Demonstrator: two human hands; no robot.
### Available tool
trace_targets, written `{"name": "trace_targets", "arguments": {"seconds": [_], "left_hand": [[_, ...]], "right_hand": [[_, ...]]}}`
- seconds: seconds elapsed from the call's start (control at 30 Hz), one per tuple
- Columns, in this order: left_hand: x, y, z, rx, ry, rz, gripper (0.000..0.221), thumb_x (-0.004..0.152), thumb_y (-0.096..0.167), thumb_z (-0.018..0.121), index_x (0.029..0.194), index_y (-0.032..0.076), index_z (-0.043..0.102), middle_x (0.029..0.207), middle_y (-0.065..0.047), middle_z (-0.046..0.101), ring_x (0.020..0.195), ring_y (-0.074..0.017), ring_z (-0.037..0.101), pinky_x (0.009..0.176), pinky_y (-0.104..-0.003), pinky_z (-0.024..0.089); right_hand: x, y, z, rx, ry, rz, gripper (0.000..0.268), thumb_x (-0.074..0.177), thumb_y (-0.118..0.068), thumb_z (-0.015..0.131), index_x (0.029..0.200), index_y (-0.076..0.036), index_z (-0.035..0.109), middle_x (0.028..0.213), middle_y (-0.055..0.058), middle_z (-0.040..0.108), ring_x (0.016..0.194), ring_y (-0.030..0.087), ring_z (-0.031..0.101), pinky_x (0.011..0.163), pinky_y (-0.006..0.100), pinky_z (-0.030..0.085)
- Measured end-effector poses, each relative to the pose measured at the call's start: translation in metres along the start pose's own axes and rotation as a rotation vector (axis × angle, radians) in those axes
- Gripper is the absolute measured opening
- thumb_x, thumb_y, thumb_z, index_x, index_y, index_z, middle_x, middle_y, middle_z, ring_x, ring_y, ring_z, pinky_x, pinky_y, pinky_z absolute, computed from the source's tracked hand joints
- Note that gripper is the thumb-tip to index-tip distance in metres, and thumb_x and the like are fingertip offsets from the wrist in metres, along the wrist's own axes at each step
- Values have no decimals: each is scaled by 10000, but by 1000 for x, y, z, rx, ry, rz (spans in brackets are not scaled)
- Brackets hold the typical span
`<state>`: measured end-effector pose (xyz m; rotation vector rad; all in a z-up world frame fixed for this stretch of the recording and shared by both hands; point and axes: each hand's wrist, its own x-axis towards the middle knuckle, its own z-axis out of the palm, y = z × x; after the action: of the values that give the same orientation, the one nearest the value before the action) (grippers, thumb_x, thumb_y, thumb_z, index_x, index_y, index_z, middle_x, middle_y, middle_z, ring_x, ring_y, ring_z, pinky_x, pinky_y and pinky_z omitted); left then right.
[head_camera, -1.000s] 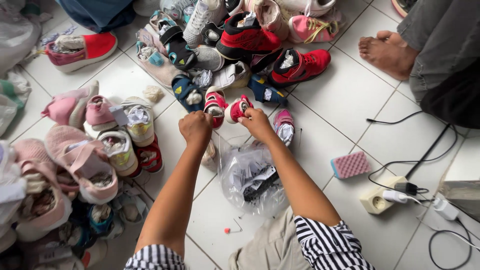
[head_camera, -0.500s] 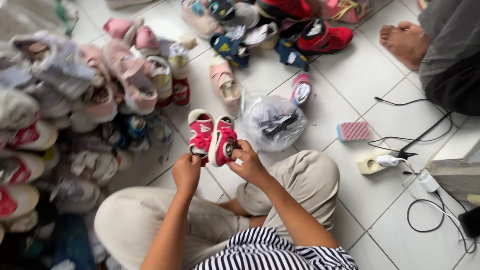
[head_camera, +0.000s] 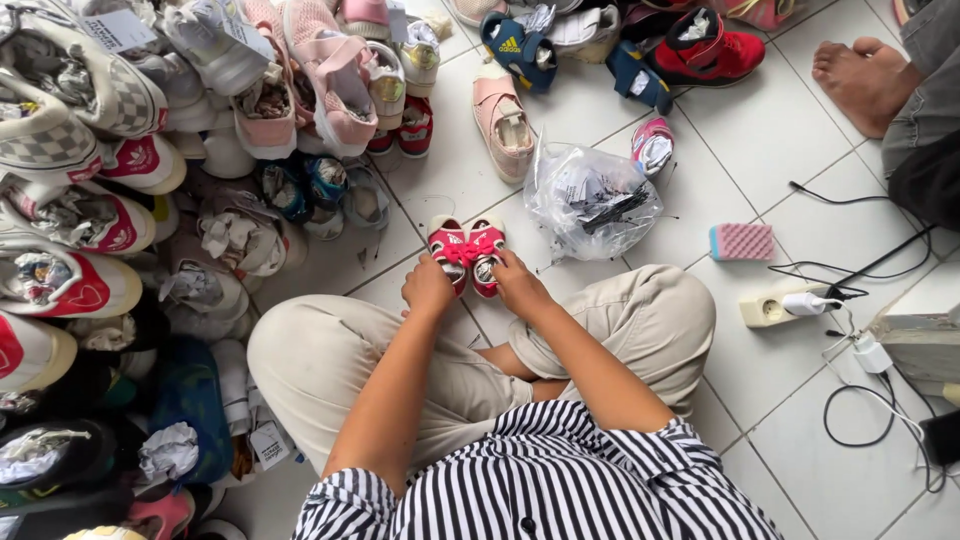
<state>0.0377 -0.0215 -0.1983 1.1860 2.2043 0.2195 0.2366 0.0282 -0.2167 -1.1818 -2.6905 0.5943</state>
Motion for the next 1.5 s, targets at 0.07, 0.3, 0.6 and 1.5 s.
{"name": "trace_targets", "arguments": {"seconds": [0.07, 0.3, 0.6, 1.5], "left_hand": [[-9, 6, -8, 58, 88, 38, 404, 899, 118, 726, 1202, -36, 508, 1042, -271, 694, 1051, -485, 685, 862, -662, 544], [-17, 16, -27, -119, 34, 69, 402, 909, 61, 674, 1230, -73, 472, 1109, -306, 656, 1081, -517, 664, 906, -654, 536], [-35, 25, -51, -250, -43, 89, 405, 900, -18, 562, 1291, -89, 482, 1168, -331, 644, 1130, -541, 646, 945, -624, 531], [36, -24, 42, -771, -43, -440, 737, 921, 485, 558, 1514, 127, 304, 1412, -165, 574, 1363, -425, 511, 1059, -822, 115]], "right_hand": [[-3, -5, -3, 112, 0, 56, 213, 826, -40, 749, 975, -32, 596, 1420, 200, 480, 1217, 445, 621, 953, 457, 588], [-12, -34, -24, 193, -30, 218, 469, 748, -270, 879, 1003, -41, 559, 1490, 277, 389, 1342, 505, 506, 1022, 522, 547], [11, 21, 10, 312, 211, 285, 196, 766, -108, 771, 831, -94, 587, 1322, 203, 553, 1223, 439, 621, 1020, 472, 538], [-31, -20, 25, -119, 621, -140, 109, 1023, -149, 607, 998, -74, 681, 1160, 124, 624, 1126, 315, 630, 994, 378, 534]]}}
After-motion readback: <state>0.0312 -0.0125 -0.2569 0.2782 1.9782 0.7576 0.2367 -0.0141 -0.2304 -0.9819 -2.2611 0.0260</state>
